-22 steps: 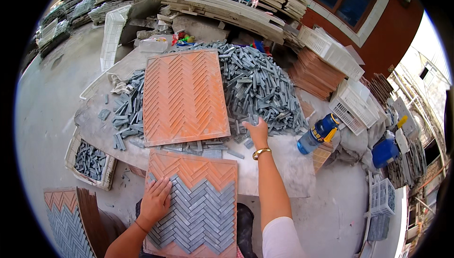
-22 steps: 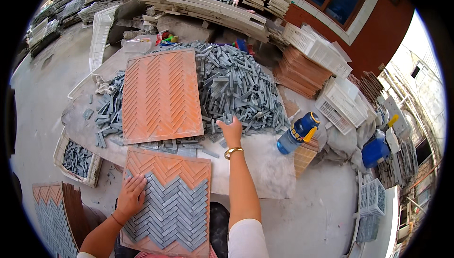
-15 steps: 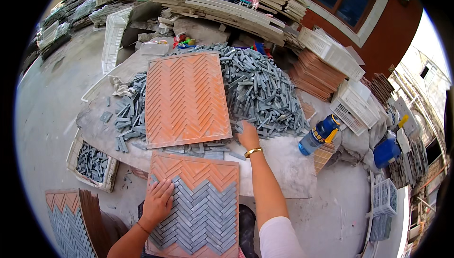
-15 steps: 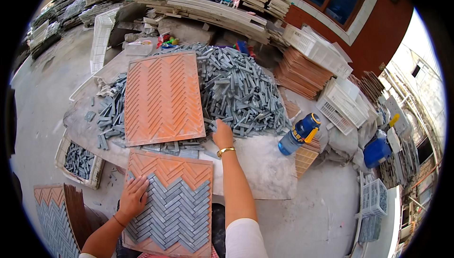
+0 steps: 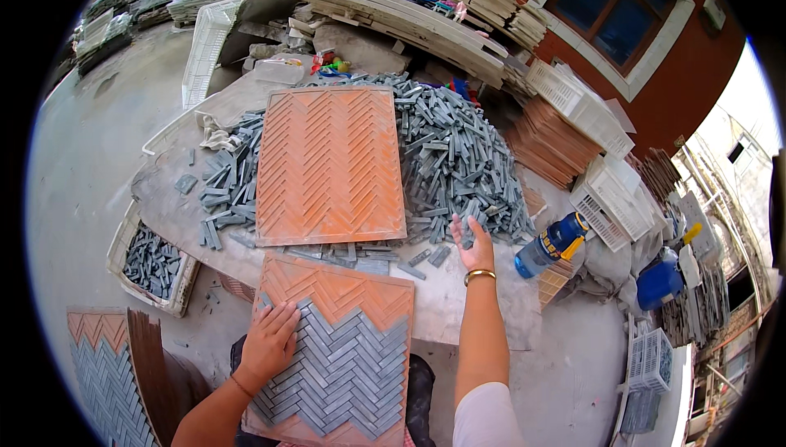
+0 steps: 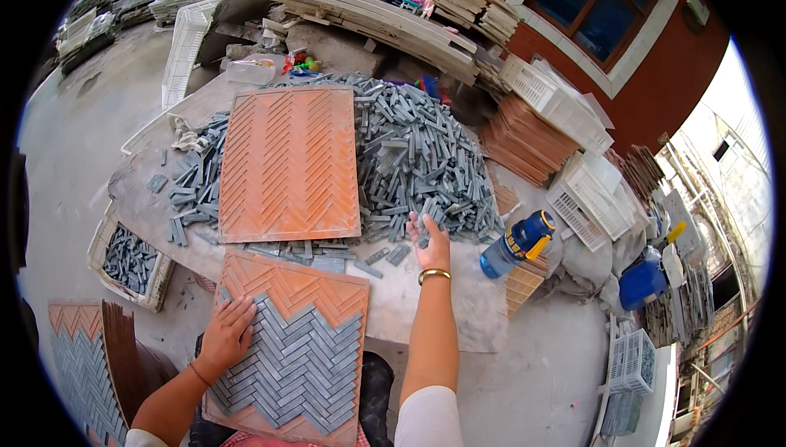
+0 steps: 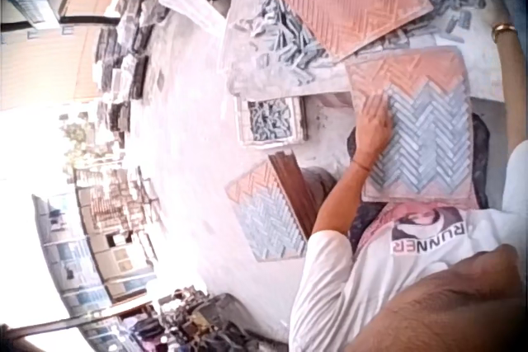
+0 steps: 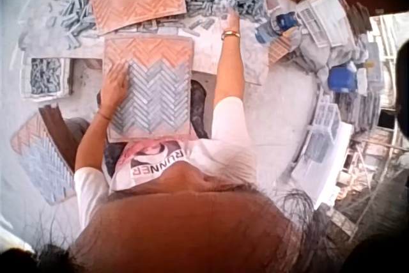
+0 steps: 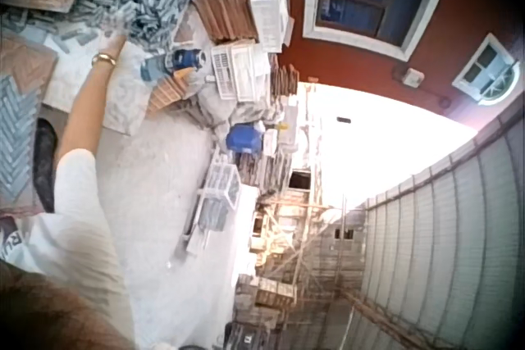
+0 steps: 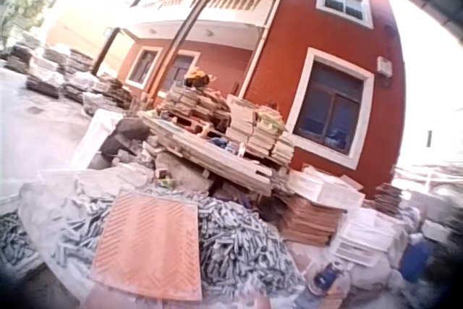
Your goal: The person arranges small grey rectangular tiles onto a square orange board, forming a herringbone pattern. They pick tiles from a large pile on the table and place them one by one into the grooves of the board. After completing the pattern, they flip the board over to reveal the finished tile sheet.
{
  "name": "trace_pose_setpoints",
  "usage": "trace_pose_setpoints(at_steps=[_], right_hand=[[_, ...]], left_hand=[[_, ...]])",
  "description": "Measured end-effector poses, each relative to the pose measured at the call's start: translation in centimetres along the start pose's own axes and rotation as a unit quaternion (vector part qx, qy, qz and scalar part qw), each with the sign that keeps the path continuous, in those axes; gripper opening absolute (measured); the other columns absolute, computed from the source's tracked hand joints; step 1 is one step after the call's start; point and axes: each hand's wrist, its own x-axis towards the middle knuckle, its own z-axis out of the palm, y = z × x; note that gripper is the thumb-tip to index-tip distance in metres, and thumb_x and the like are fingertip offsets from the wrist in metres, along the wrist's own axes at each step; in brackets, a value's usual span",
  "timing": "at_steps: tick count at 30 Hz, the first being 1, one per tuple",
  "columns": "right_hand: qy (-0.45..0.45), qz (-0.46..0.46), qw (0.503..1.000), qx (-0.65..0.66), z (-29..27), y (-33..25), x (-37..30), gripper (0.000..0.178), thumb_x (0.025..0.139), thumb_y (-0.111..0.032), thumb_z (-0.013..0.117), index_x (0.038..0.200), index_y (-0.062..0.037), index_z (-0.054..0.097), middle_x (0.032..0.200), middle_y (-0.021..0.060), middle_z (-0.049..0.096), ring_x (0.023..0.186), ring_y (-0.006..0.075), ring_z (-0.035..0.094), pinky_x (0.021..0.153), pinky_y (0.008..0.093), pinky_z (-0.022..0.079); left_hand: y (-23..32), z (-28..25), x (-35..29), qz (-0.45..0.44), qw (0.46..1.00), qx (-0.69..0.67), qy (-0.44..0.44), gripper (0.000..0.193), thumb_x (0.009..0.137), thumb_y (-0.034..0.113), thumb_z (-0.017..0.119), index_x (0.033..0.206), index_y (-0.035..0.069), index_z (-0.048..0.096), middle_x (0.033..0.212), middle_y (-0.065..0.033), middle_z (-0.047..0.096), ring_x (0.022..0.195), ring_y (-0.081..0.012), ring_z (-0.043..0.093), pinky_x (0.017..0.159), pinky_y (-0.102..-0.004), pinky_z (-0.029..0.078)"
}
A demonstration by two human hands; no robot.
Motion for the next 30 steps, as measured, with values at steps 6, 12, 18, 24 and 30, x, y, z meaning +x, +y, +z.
trace_pose_setpoints(at_steps=[6,12,18,24,30], right_hand=[[0.103,-0.018,0.959,-0.265,-1.3,1.3,1.9,0.038,0.072,-0.012,0.075,0.103,-0.0016,0.057,0.088,0.0105,0.064,0.084,0.0256,0.064,0.071,0.0374,0.054],[0.148,-0.122,0.64,-0.744,4.0,5.2,-0.4,0.049,0.061,-0.019,0.082,0.096,0.0029,0.056,0.093,0.0264,0.063,0.088,0.044,0.06,0.077,0.0454,0.051],[0.156,-0.142,0.647,-0.733,2.5,4.1,0.6,0.038,0.064,-0.008,0.073,0.095,0.0015,0.054,0.093,0.0267,0.063,0.088,0.0433,0.061,0.077,0.0461,0.051],[0.073,0.129,0.952,-0.266,0.1,0.8,-2.3,0.02,0.073,-0.001,0.067,0.09,-0.0029,0.057,0.078,0.0054,0.06,0.067,0.0135,0.056,0.057,0.0247,0.046],[-0.104,0.169,0.98,-0.01,0.6,-0.1,-10.0,0.019,0.076,0.001,0.067,0.092,-0.0023,0.057,0.08,0.0056,0.059,0.071,0.0152,0.054,0.06,0.0279,0.044]], left_hand=[[0.1,0.2,0.3,0.005,1.0,0.008,0.002,0.039,0.078,0.01,0.058,0.116,0.003,0.057,0.126,-0.0119,0.054,0.119,-0.0261,0.049,0.103,-0.0428,0.033],[-0.2,-0.4,0.0,0.004,1.0,0.017,0.002,0.04,0.078,0.01,0.058,0.117,0.003,0.056,0.126,-0.0115,0.054,0.119,-0.0259,0.049,0.103,-0.0426,0.033],[-0.1,-0.3,0.2,0.006,1.0,0.007,0.0,0.04,0.078,0.01,0.058,0.118,0.003,0.056,0.127,-0.0113,0.053,0.12,-0.0254,0.048,0.103,-0.0425,0.033],[-0.1,0.1,0.0,-0.003,1.0,-0.023,-0.002,0.04,0.079,0.009,0.057,0.118,0.002,0.056,0.128,-0.0133,0.052,0.122,-0.0275,0.046,0.104,-0.0436,0.032],[-0.2,0.2,0.0,0.006,1.0,-0.012,0.017,0.039,0.078,0.01,0.057,0.117,0.002,0.057,0.127,-0.0131,0.054,0.12,-0.0263,0.048,0.103,-0.0422,0.034]])
